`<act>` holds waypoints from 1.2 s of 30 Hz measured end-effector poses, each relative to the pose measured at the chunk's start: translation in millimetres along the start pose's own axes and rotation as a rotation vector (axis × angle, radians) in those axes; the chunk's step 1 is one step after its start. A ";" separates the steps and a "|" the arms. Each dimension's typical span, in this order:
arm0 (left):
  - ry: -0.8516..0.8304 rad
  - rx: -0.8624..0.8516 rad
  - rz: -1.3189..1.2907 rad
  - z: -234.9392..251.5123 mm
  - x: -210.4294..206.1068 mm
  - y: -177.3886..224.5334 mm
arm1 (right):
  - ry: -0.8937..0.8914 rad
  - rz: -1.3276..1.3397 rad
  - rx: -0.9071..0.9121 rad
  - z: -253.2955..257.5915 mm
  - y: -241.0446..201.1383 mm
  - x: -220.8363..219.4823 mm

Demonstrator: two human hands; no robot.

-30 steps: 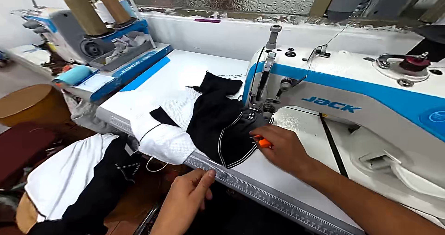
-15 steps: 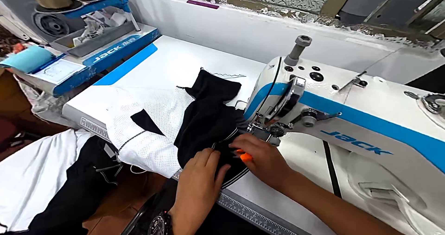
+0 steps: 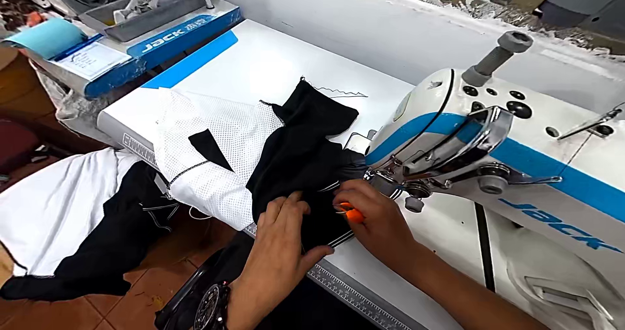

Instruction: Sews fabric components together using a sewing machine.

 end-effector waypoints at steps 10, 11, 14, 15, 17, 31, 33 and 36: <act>-0.081 0.012 0.039 -5.7 1.2 -0.4 | -0.022 -0.075 0.169 1.6 -7.0 -10.8; -0.079 0.015 0.024 -6.9 0.9 -1.2 | -0.011 -0.087 0.182 2.0 -6.2 -11.1; -0.112 0.030 -0.083 -8.2 4.4 -7.6 | 0.008 -0.087 0.181 2.3 -4.8 -10.6; -0.119 0.034 -0.115 -8.7 5.7 -9.8 | 0.009 -0.083 0.175 2.8 -5.1 -10.6; -0.109 0.022 -0.143 -10.7 6.3 -13.0 | 0.011 -0.078 0.168 3.4 -6.0 -10.5; -0.034 0.176 -0.147 -0.8 4.4 -3.1 | 0.063 -0.028 0.109 -3.3 -2.1 -6.1; 0.044 0.188 -0.109 1.7 0.9 -0.4 | 0.067 -0.019 0.079 -5.3 -3.0 -6.4; 0.126 0.136 -0.115 1.0 0.3 1.6 | 0.068 -0.035 0.064 -6.7 -3.9 -5.0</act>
Point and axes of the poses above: each hand's wrist, its own z-axis towards the middle knuckle, its own x-axis out of the back of the hand, y = z × x, the point moved 1 cm from there along z, towards the middle knuckle, and after that the axes turned 6 degrees about -x, right-handed, at the moved point
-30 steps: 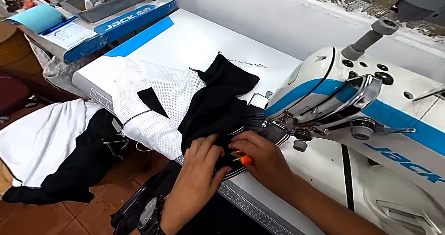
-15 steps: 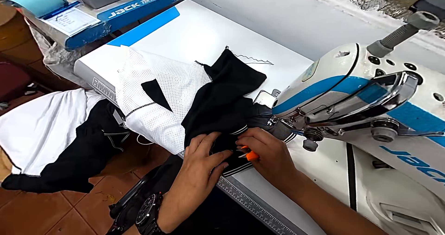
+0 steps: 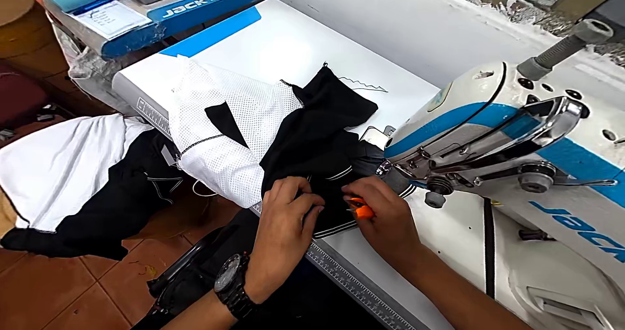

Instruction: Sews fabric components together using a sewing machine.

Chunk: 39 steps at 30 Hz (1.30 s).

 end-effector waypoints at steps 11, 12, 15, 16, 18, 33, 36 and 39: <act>0.070 -0.052 -0.132 -2.0 5.4 7.8 | 0.065 0.018 0.094 -3.8 -10.0 -1.3; 0.083 -0.060 -0.134 -2.8 4.5 7.9 | 0.078 0.006 0.089 -3.2 -9.6 -1.4; 0.092 -0.061 -0.141 -4.6 2.6 8.5 | 0.078 0.000 0.091 -2.0 -10.0 -3.8; 0.076 -0.052 -0.145 -4.1 2.5 8.3 | 0.069 0.001 0.090 -1.9 -10.2 -4.0; 0.028 -0.043 -0.169 -1.9 4.0 6.7 | 0.050 0.005 0.069 -2.6 -10.3 -4.0; 0.009 0.167 -0.373 10.0 8.3 11.3 | -0.136 0.059 -0.384 0.7 -23.4 -3.2; 0.039 0.172 -0.380 9.6 4.9 14.0 | -0.112 0.070 -0.390 1.5 -23.1 -4.4; 0.037 0.138 -0.271 7.3 1.6 16.4 | -0.076 0.049 -0.361 0.0 -22.7 -5.5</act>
Point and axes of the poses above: each hand's wrist, its own z-axis towards the middle knuckle, its own x-axis out of the back of the hand, y = z × x, the point moved 1 cm from there along z, towards the middle knuckle, and after that the axes turned 6 degrees about -x, right-handed, at the moved point
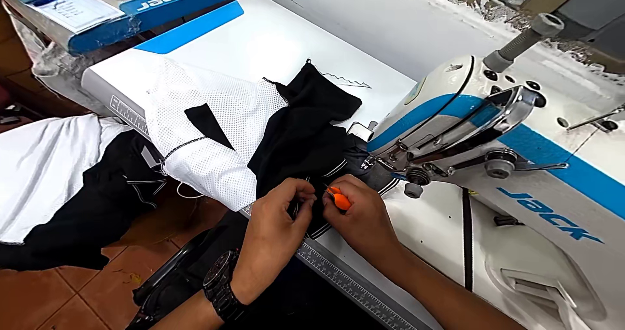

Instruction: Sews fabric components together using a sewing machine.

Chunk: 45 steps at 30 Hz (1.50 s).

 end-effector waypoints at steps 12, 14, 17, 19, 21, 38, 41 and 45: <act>-0.191 0.032 0.101 13.9 6.3 -3.8 | 0.015 0.193 -0.068 -9.4 2.0 1.2; -0.229 0.046 0.047 16.9 10.3 -3.7 | 0.007 0.290 -0.101 -9.7 -0.9 1.5; -0.268 0.064 -0.047 19.9 14.7 -5.6 | -0.009 0.371 -0.151 -10.5 -3.9 2.1; -0.278 0.088 -0.088 20.9 16.3 -5.5 | -0.005 0.396 -0.172 -11.2 -5.3 1.3; -0.273 0.086 -0.087 20.2 15.3 -5.3 | -0.014 0.424 -0.202 -9.7 -6.1 2.3; -0.195 0.121 -0.112 17.8 8.1 -4.0 | -0.008 0.294 -0.134 -10.9 1.1 2.8; -0.194 0.139 -0.109 17.6 8.0 -3.2 | 0.002 0.249 -0.087 -12.0 1.7 2.7; -0.157 0.115 -0.065 15.5 3.7 -4.4 | -0.012 0.236 -0.081 -11.3 2.8 3.0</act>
Point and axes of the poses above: each hand's wrist, its own z-axis towards the middle knuckle, its own x-axis out of the back of the hand, y = z × x, the point moved 1 cm from there along z, towards the middle knuckle, and after that the axes turned 6 degrees about -x, right-handed, at the moved point
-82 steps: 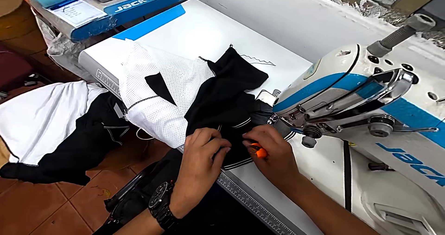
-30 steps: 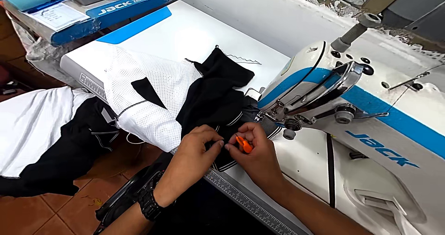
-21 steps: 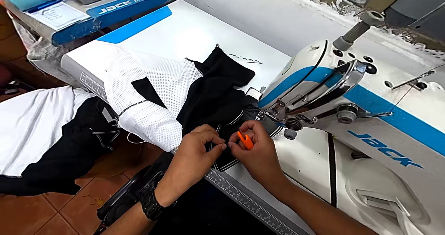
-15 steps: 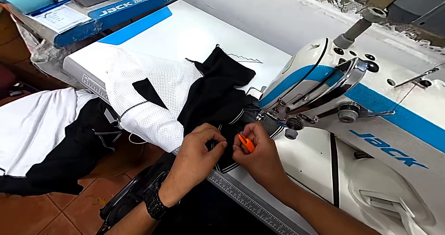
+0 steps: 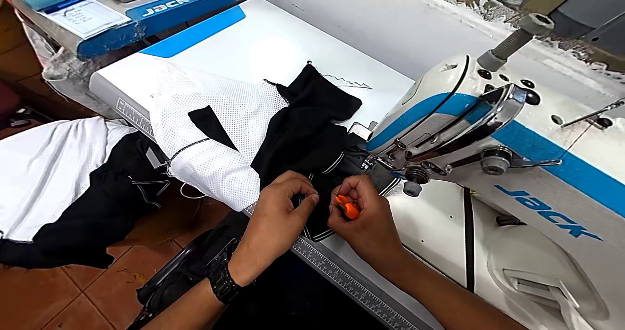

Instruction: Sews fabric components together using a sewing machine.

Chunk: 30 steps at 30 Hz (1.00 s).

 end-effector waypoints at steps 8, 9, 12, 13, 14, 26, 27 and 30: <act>-0.028 -0.010 0.016 0.3 3.8 -3.1 | 0.152 -0.428 0.532 12.8 11.3 18.5; -0.028 -0.009 0.017 0.3 3.5 -3.3 | 0.170 -0.465 0.555 12.8 11.2 18.9; -0.028 -0.013 0.014 1.0 4.3 -3.2 | 0.211 -0.569 0.613 13.0 11.3 20.2; -0.029 -0.013 0.013 1.0 4.7 -3.2 | 0.216 -0.593 0.629 13.2 11.9 20.6; -0.031 -0.012 0.013 1.0 4.8 -3.2 | 0.212 -0.604 0.640 13.4 12.5 21.1; -0.006 -0.012 0.005 -1.4 4.7 -6.1 | 0.137 -0.539 0.658 15.0 16.8 20.7; -0.004 -0.010 0.006 -1.3 5.0 -6.1 | 0.132 -0.537 0.659 15.7 17.0 20.1; -0.006 -0.015 0.011 -1.3 4.8 -6.3 | 0.124 -0.513 0.661 16.0 17.0 19.4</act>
Point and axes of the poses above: each hand's wrist, its own z-axis towards the middle knuckle, its own x-axis out of the back of the hand, y = z × x, the point moved 1 cm from there along z, towards the middle knuckle, and after that the axes turned 6 degrees about -x, right-handed, at the moved point
